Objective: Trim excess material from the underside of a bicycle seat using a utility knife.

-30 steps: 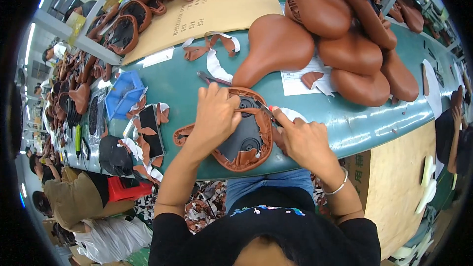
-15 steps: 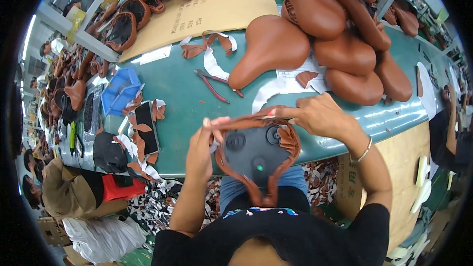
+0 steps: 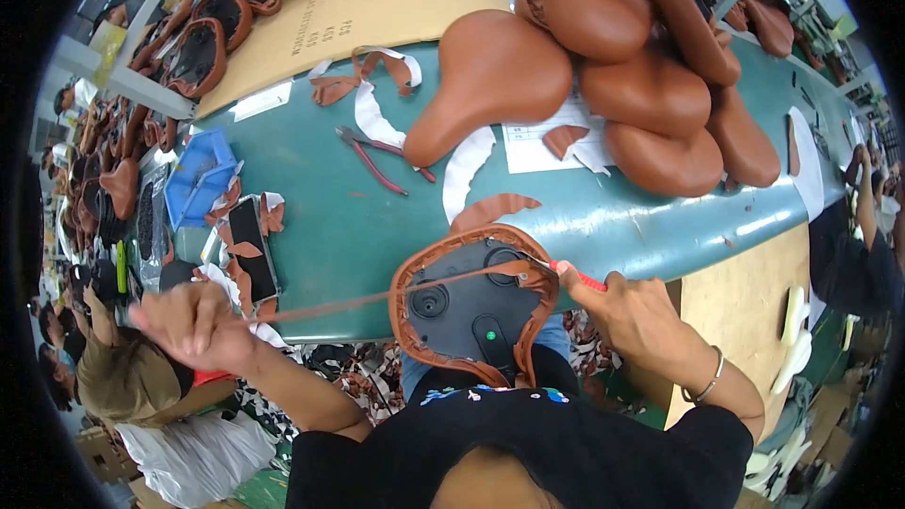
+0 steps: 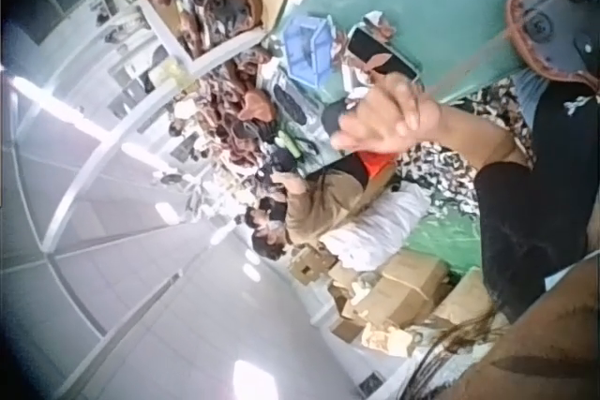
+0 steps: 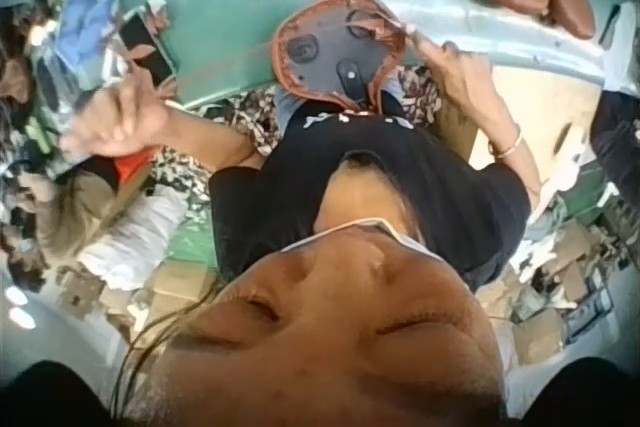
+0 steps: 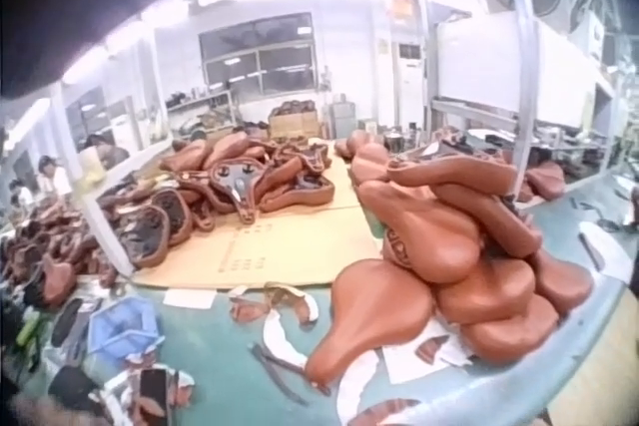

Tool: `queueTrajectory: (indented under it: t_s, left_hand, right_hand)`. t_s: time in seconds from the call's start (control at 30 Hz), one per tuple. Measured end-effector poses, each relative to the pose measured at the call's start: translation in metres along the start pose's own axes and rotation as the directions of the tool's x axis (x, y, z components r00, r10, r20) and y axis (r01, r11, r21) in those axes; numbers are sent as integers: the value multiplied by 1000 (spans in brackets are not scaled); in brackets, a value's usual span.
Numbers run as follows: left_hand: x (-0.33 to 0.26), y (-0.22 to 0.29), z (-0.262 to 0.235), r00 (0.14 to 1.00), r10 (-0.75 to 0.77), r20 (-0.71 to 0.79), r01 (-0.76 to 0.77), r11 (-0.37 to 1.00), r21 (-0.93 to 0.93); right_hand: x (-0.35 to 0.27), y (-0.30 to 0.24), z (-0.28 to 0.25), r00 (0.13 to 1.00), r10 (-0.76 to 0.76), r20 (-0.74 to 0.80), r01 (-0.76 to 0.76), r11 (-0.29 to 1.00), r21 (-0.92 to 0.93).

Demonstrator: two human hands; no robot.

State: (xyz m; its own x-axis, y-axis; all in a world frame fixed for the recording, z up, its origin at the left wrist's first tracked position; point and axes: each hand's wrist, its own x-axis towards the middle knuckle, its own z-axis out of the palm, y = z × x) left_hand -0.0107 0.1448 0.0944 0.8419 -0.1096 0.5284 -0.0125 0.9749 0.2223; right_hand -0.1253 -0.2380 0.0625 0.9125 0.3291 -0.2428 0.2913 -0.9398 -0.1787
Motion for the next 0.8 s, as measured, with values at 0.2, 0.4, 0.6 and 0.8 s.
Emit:
queueTrajectory:
  t_s: [0.2,0.4,0.6,0.8]
  left_hand:
    - [-6,-113,-61,924,-368,102,116,526,843]
    - [4,-191,-40,749,-627,-214,567,441,696]
    - [35,-156,-8,979,43,-199,16,957,289]
    - [11,-133,-18,864,432,258,-133,-299,945]
  right_hand:
    - [4,-6,-9,988,124,88,-132,986,98]
    - [-25,-4,25,989,137,-62,-134,990,46]
    - [-51,-40,64,934,329,-138,-276,912,305]
    - [-49,-64,84,742,669,30,-204,183,962]
